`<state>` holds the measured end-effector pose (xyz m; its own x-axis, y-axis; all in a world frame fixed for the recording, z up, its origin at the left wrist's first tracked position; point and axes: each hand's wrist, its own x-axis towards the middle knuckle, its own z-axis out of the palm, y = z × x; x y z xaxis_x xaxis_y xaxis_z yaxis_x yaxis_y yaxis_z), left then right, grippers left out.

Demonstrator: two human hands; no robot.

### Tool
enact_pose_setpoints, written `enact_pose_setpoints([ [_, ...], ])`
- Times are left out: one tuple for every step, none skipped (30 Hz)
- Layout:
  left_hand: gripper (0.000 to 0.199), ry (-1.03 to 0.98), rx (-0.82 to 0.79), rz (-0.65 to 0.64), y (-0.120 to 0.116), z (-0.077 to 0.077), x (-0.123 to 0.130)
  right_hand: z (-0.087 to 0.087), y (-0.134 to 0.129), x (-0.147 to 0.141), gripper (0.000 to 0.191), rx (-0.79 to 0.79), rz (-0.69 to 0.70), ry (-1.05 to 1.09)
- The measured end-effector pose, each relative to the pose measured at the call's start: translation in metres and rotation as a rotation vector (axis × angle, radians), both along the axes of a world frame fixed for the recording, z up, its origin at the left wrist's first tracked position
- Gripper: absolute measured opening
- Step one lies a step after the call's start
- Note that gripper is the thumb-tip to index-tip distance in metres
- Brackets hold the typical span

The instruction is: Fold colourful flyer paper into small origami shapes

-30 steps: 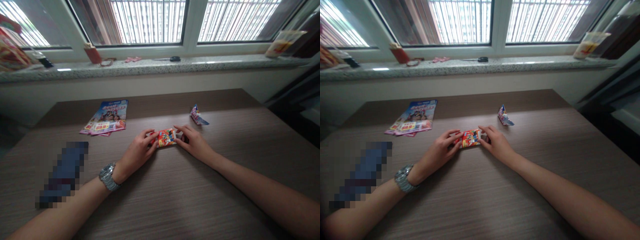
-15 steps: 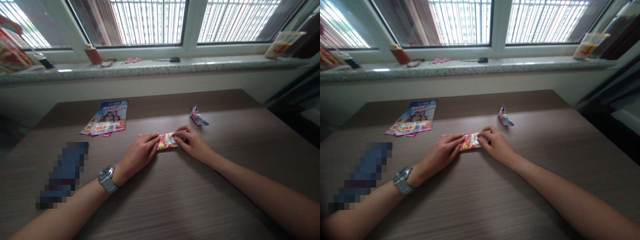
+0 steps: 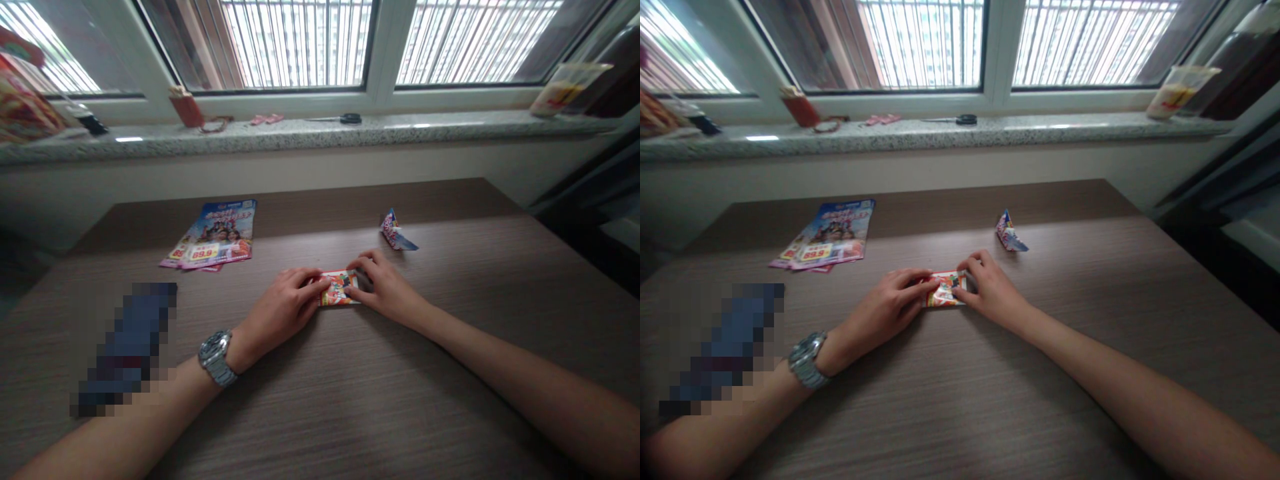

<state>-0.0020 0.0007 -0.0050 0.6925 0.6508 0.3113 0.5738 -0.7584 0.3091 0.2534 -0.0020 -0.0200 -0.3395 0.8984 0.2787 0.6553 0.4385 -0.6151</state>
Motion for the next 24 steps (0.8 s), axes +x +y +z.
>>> enact_pose_setpoints([
  [0.034, 0.009, 0.000, -0.003, -0.0001, -0.0001, -0.0002, 0.0001, -0.0001, -0.0001, 0.030, -0.003, 0.002, -0.006],
  [0.034, 0.014, -0.002, -0.002, -0.0003, -0.0002, -0.0003, 0.0002, -0.0002, -0.0001, 0.032, -0.005, 0.005, -0.010],
  [0.034, 0.017, -0.006, -0.001, -0.0004, -0.0002, -0.0003, 0.0005, -0.0004, -0.0001, 0.032, -0.008, 0.010, -0.013],
  [0.034, 0.017, -0.008, 0.000, -0.0005, -0.0001, -0.0003, 0.0008, -0.0005, -0.0001, 0.032, -0.013, 0.014, -0.014],
  [0.034, 0.015, -0.010, 0.002, -0.0006, 0.0001, -0.0003, 0.0013, -0.0007, 0.0000, 0.031, -0.021, 0.019, -0.013],
  [0.034, 0.012, -0.012, 0.002, -0.0008, 0.0005, -0.0002, 0.0018, -0.0008, 0.0001, 0.030, -0.029, 0.022, -0.010],
  [0.034, 0.007, -0.016, 0.001, -0.0010, 0.0009, 0.0000, 0.0023, -0.0009, 0.0002, 0.029, -0.036, 0.024, -0.006],
  [0.034, 0.003, -0.021, -0.002, -0.0013, 0.0014, 0.0002, 0.0028, -0.0010, 0.0002, 0.028, -0.041, 0.024, -0.001],
  [0.035, -0.003, -0.026, -0.006, -0.0015, 0.0018, 0.0003, 0.0034, -0.0011, 0.0002, 0.028, -0.046, 0.024, 0.001],
  [0.035, -0.008, -0.031, -0.010, -0.0018, 0.0022, 0.0005, 0.0040, -0.0011, 0.0000, 0.027, -0.048, 0.026, 0.002],
  [0.035, -0.013, -0.036, -0.013, -0.0021, 0.0023, 0.0006, 0.0045, -0.0011, -0.0002, 0.027, -0.046, 0.028, 0.001],
  [0.035, -0.016, -0.042, -0.015, -0.0022, 0.0022, 0.0006, 0.0051, -0.0012, -0.0006, 0.026, -0.042, 0.032, 0.000],
  [0.035, -0.020, -0.047, -0.015, -0.0023, 0.0018, 0.0006, 0.0057, -0.0013, -0.0010, 0.026, -0.037, 0.037, -0.001],
  [0.034, -0.023, -0.052, -0.015, -0.0023, 0.0012, 0.0006, 0.0061, -0.0014, -0.0015, 0.025, -0.032, 0.042, 0.003],
  [0.034, -0.028, -0.059, -0.013, -0.0022, 0.0005, 0.0006, 0.0064, -0.0015, -0.0019, 0.024, -0.032, 0.046, 0.011],
  [0.034, -0.035, -0.064, -0.012, -0.0020, -0.0002, 0.0005, 0.0064, -0.0017, -0.0022, 0.023, -0.038, 0.047, 0.024],
  [0.033, -0.043, -0.068, -0.011, -0.0017, -0.0009, 0.0004, 0.0062, -0.0020, -0.0024, 0.022, -0.050, 0.047, 0.042],
  [0.033, -0.051, -0.072, -0.010, -0.0015, -0.0014, 0.0004, 0.0056, -0.0022, -0.0024, 0.021, -0.067, 0.043, 0.064],
  [0.034, -0.057, -0.078, -0.009, -0.0014, -0.0015, 0.0004, 0.0048, -0.0025, -0.0023, 0.022, -0.086, 0.037, 0.090],
  [0.036, -0.060, -0.085, -0.007, -0.0015, -0.0014, 0.0005, 0.0039, -0.0027, -0.0020, 0.025, -0.105, 0.033, 0.117],
  [0.038, -0.063, -0.090, -0.004, -0.0016, -0.0009, 0.0008, 0.0029, -0.0030, -0.0018, 0.028, -0.122, 0.032, 0.146],
  [0.041, -0.065, -0.099, 0.000, -0.0019, 0.0000, 0.0012, 0.0021, -0.0032, -0.0016, 0.032, -0.132, 0.034, 0.172],
  [0.043, -0.071, -0.111, 0.005, -0.0023, 0.0011, 0.0018, 0.0016, -0.0035, -0.0016, 0.034, -0.137, 0.039, 0.194],
  [0.045, -0.080, -0.123, 0.011, -0.0027, 0.0025, 0.0025, 0.0013, -0.0038, -0.0018, 0.035, -0.135, 0.048, 0.209],
])
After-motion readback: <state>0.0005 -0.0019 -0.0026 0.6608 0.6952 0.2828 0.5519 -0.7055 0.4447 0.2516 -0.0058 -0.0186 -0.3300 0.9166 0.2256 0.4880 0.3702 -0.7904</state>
